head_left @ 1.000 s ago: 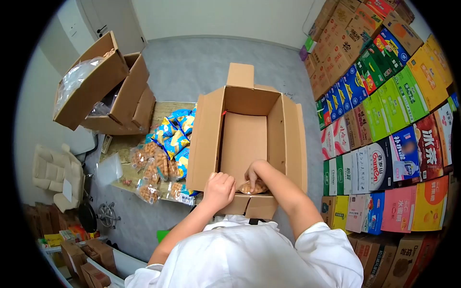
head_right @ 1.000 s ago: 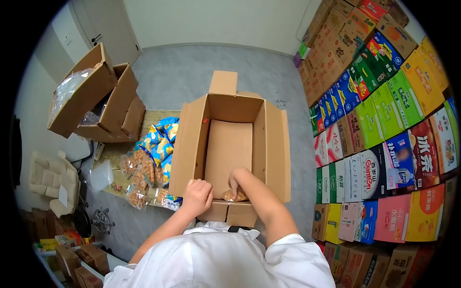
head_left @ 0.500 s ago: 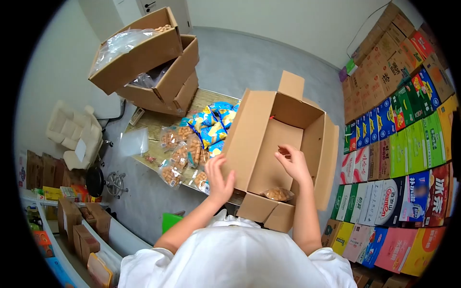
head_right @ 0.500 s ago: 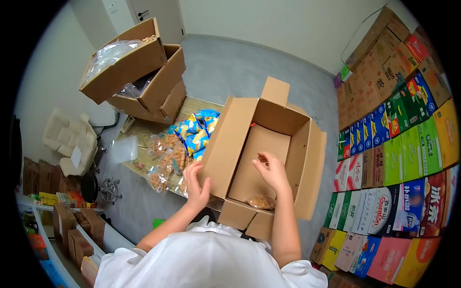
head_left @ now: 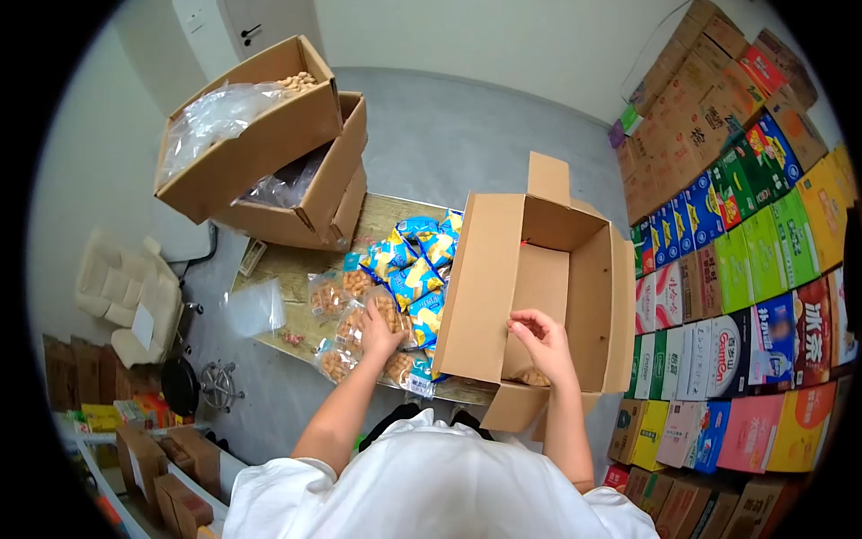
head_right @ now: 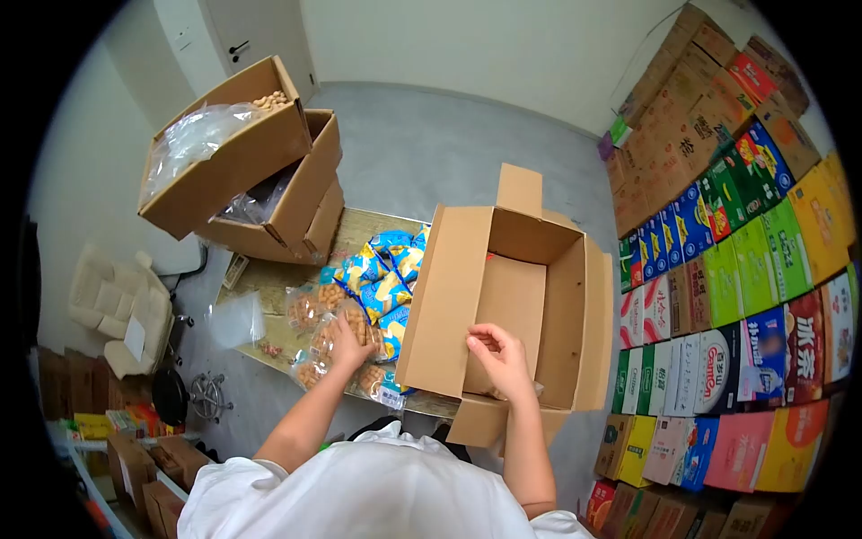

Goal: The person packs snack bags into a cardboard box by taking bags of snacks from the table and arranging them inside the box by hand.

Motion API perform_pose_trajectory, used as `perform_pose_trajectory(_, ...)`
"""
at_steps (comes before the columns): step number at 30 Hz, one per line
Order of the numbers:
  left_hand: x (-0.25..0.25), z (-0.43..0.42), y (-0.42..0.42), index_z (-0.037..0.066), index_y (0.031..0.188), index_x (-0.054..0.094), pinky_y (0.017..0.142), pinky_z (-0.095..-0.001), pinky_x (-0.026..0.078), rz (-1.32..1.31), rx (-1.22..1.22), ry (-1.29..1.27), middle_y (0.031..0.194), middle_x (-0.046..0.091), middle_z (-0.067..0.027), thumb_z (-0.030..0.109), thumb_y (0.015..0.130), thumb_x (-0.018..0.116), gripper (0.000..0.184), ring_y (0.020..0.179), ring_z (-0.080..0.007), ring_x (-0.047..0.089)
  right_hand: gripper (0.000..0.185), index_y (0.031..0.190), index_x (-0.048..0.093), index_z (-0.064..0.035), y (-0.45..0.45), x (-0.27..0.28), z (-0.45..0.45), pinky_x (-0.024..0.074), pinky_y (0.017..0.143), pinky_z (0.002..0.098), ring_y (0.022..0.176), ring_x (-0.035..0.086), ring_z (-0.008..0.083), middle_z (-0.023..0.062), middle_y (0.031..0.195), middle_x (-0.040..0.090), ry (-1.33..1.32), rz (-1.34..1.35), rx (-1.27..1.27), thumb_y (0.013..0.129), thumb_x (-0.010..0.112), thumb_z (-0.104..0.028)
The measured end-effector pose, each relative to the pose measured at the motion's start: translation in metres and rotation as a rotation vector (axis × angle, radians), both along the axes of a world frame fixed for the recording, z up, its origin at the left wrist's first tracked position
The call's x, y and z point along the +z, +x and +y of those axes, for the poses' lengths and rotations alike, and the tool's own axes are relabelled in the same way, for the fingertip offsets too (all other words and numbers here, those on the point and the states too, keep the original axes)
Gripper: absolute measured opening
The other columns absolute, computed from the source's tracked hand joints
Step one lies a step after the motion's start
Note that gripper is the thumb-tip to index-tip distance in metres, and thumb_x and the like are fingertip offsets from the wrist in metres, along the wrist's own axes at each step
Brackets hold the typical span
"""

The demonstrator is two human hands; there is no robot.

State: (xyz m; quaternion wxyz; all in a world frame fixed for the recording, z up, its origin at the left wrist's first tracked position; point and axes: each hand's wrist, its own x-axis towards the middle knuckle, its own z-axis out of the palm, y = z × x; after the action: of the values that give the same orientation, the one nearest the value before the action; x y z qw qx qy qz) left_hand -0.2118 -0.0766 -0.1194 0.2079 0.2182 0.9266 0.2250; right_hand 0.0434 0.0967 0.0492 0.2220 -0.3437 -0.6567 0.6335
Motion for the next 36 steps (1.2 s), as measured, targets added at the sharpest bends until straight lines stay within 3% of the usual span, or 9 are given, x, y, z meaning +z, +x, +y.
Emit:
perform_pose_trajectory(11,-0.011,-0.022,-0.049,0.01,0.146,0.015,0.092,-0.0421,0.048,-0.018,0.15,0.409,0.126,0.054,-0.0242,0.005,0.072,0.067,0.091,0.11,-0.0371,0.058,0.019,0.108,0.062,0.0038,0.003,-0.001,-0.041,0.0514,0.085,0.0272,0.092,0.064,0.0142,0.0086,0.096,0.068,0.008,-0.004,-0.102,0.092,0.061,-0.007)
perform_pose_trajectory(14,0.01,-0.033,-0.072,0.012,0.143,0.023,0.083,-0.0314,0.052,-0.703,0.245,1.054,0.128,0.053,-0.0176,-0.002,0.074,0.057,0.079,0.11,-0.0226,0.059,0.019,0.107,0.062,0.0041,-0.001,0.005,-0.048,0.0518,0.085,0.0279,0.091,0.064,0.0148,0.0093,0.096,0.068,-0.015,0.052,-0.127,0.092,0.061,-0.007)
perform_pose_trajectory(17,0.081,-0.034,-0.073,0.012,0.141,0.026,0.084,-0.0312,0.052,-0.8,0.078,1.204,0.129,0.053,-0.017,-0.007,0.07,0.053,0.078,0.112,-0.0232,0.058,0.018,0.107,0.062,0.0041,-0.019,0.006,-0.052,0.0524,0.084,0.0289,0.089,0.065,0.0155,0.0096,0.095,0.067,-0.056,0.153,-0.134,0.093,0.06,-0.008)
perform_pose_trajectory(22,0.139,-0.016,-0.041,0.002,0.139,0.029,0.101,-0.0337,0.042,-0.818,-0.219,1.19,0.133,0.049,-0.0119,-0.001,0.067,0.059,0.078,0.119,-0.0198,0.052,0.03,0.121,0.054,0.0022,-0.06,0.008,-0.064,0.0509,0.087,0.0298,0.098,0.062,0.0166,0.0121,0.112,0.062,-0.149,0.272,-0.019,0.092,0.059,-0.006)
perform_pose_trajectory(25,0.158,0.007,-0.009,0.001,0.137,0.034,0.106,-0.0328,0.035,-0.679,-0.469,1.129,0.133,0.047,-0.0108,0.003,0.07,0.061,0.073,0.125,-0.0197,0.046,0.055,0.138,0.038,-0.0009,-0.075,0.02,-0.065,0.0459,0.094,0.0349,0.117,0.052,0.0213,0.0156,0.132,0.049,0.072,0.305,-0.147,0.089,0.064,-0.009)
perform_pose_trajectory(27,0.173,0.017,0.014,0.001,0.136,0.036,0.109,-0.0337,0.031,-0.684,-0.551,1.051,0.132,0.046,-0.0104,0.0,0.069,0.057,0.07,0.13,-0.0207,0.041,0.075,0.146,0.026,-0.0039,-0.069,0.032,-0.064,0.039,0.101,0.0403,0.13,0.04,0.0257,0.0163,0.142,0.036,0.628,-0.002,-0.354,0.085,0.068,-0.014)
perform_pose_trajectory(29,0.171,0.033,0.034,0.0,0.134,0.038,0.109,-0.0338,0.031,-0.599,-0.548,1.049,0.132,0.046,-0.011,-0.001,0.069,0.057,0.068,0.129,-0.0214,0.042,0.078,0.146,0.027,-0.0033,-0.058,0.036,-0.061,0.0355,0.104,0.0436,0.13,0.039,0.0313,0.0178,0.141,0.038,0.574,0.02,-0.445,0.083,0.071,-0.017)
perform_pose_trajectory(34,0.19,0.054,0.068,-0.001,0.131,0.042,0.109,-0.0349,0.031,-0.419,-0.629,0.975,0.128,0.049,-0.0114,0.0,0.069,0.056,0.064,0.126,-0.0222,0.044,0.091,0.147,0.027,-0.0086,-0.02,0.067,-0.056,0.0347,0.107,0.0439,0.132,0.038,0.036,0.0197,0.146,0.032,1.229,-0.471,-0.409,0.073,0.078,-0.015)
perform_pose_trajectory(36,0.194,0.06,0.075,-0.001,0.131,0.043,0.109,-0.0353,0.031,-0.399,-0.707,0.895,0.127,0.049,-0.0124,0.0,0.069,0.055,0.063,0.125,-0.0231,0.045,0.094,0.148,0.027,-0.0109,-0.007,0.072,-0.045,0.0369,0.104,0.0441,0.131,0.038,0.037,0.0205,0.147,0.03,1.075,-0.408,-0.37,0.07,0.079,-0.014)
